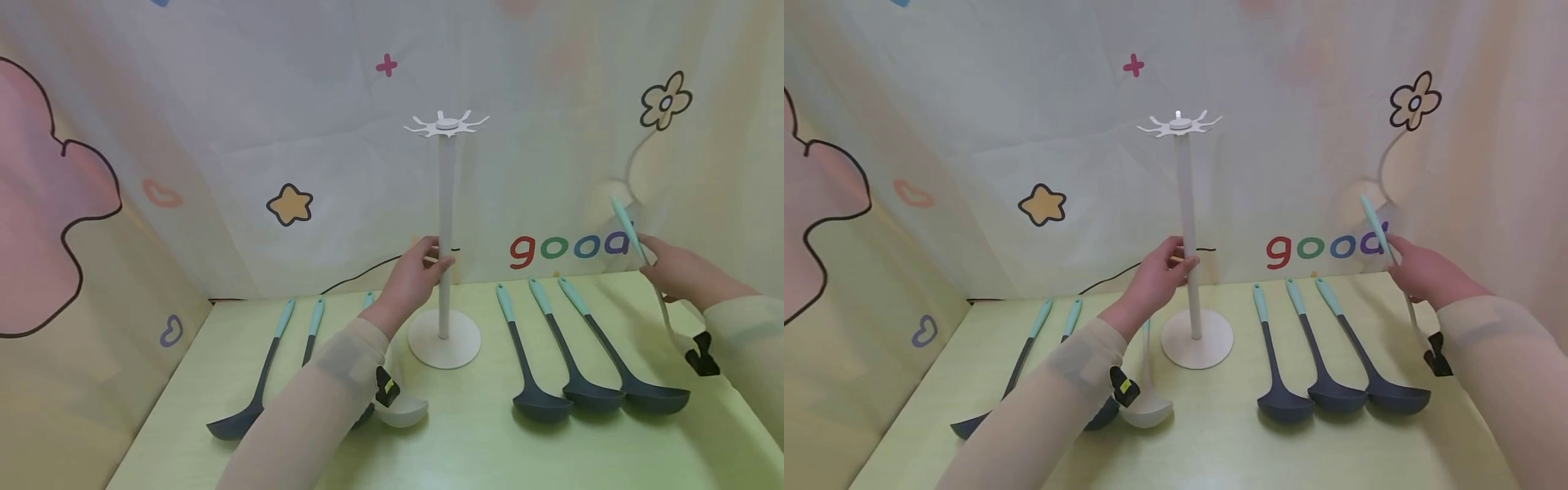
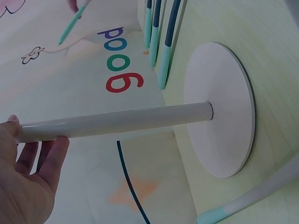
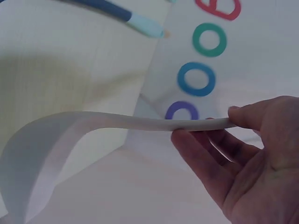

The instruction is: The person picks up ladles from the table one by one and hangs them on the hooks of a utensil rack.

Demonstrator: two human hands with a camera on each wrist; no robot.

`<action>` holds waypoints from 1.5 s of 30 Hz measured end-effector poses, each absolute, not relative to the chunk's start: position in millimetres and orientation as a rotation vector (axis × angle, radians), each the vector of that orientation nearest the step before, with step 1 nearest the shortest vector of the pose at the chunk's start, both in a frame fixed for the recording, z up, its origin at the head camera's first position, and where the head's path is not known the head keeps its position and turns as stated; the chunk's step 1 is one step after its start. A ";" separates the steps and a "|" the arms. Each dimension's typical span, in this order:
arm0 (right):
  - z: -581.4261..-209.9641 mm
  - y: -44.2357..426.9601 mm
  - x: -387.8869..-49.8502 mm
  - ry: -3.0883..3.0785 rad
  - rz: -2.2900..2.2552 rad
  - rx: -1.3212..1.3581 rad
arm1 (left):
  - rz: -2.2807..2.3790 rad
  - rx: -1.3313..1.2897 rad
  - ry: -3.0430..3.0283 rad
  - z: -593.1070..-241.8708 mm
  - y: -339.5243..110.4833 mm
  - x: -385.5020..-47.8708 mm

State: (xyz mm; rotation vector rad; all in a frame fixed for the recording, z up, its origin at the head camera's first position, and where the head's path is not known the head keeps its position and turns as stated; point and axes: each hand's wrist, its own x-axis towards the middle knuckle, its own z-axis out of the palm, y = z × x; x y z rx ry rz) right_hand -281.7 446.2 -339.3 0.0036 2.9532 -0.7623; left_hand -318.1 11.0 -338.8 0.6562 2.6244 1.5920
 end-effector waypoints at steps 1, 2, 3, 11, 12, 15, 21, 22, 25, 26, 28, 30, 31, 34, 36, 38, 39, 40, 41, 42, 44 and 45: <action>-334.8 440.9 -281.6 2.982 -0.739 -0.005 | 1.592 0.657 2.623 -338.3 10.6 -318.1; -329.9 435.2 -281.2 3.003 -0.715 -0.011 | 1.589 0.659 2.624 -338.1 10.3 -318.2; -324.7 429.1 -280.6 3.025 -0.690 -0.018 | 1.587 0.662 2.624 -338.2 10.1 -318.5; -293.2 376.3 -279.5 3.130 -0.565 -0.039 | 1.569 0.664 2.638 -341.6 9.9 -320.6; -290.6 369.6 -279.8 3.137 -0.575 -0.046 | 1.571 0.663 2.638 -341.7 10.0 -320.5; -284.0 349.7 -280.7 3.160 -0.618 -0.075 | 1.570 0.657 2.642 -341.4 10.6 -319.7; -271.3 313.5 -276.7 3.202 -0.723 -0.141 | 1.563 0.644 2.646 -341.3 11.4 -317.7; -268.7 308.4 -275.1 3.205 -0.744 -0.154 | 1.561 0.643 2.648 -341.2 11.3 -317.4; -260.0 294.6 -269.5 3.216 -0.805 -0.187 | 1.555 0.644 2.656 -341.0 11.1 -317.4; -257.0 290.6 -267.3 3.214 -0.838 -0.196 | 1.554 0.648 2.658 -341.0 11.1 -317.6; -250.6 282.4 -262.5 3.210 -0.902 -0.216 | 1.551 0.654 2.663 -340.9 11.0 -317.9; -245.1 274.6 -258.2 3.204 -0.953 -0.234 | 1.553 0.658 2.662 -340.8 10.9 -318.5; -242.7 270.8 -256.2 3.198 -0.976 -0.244 | 1.555 0.657 2.661 -340.8 10.9 -318.7; -237.7 260.5 -251.7 3.184 -1.012 -0.271 | 1.559 0.655 2.661 -340.7 10.8 -319.4; -236.4 255.2 -250.4 3.163 -1.038 -0.285 | 1.557 0.649 2.663 -340.7 10.7 -319.8; -235.8 251.0 -249.6 3.145 -1.061 -0.290 | 1.551 0.648 2.668 -340.6 10.8 -319.9; -235.7 249.2 -249.5 3.133 -1.075 -0.291 | 1.550 0.648 2.668 -340.7 11.0 -320.0; -235.6 247.6 -249.4 3.119 -1.093 -0.292 | 1.548 0.649 2.670 -340.7 11.1 -320.0; -235.4 246.2 -249.3 3.108 -1.107 -0.291 | 1.547 0.649 2.669 -340.9 11.4 -320.1; -235.3 244.8 -249.2 3.102 -1.114 -0.293 | 1.547 0.648 2.668 -340.9 11.5 -320.1; -234.6 242.2 -248.7 3.098 -1.108 -0.298 | 1.547 0.649 2.667 -341.1 11.9 -320.0; -234.4 241.1 -248.6 3.096 -1.102 -0.303 | 1.548 0.647 2.665 -341.1 12.0 -319.9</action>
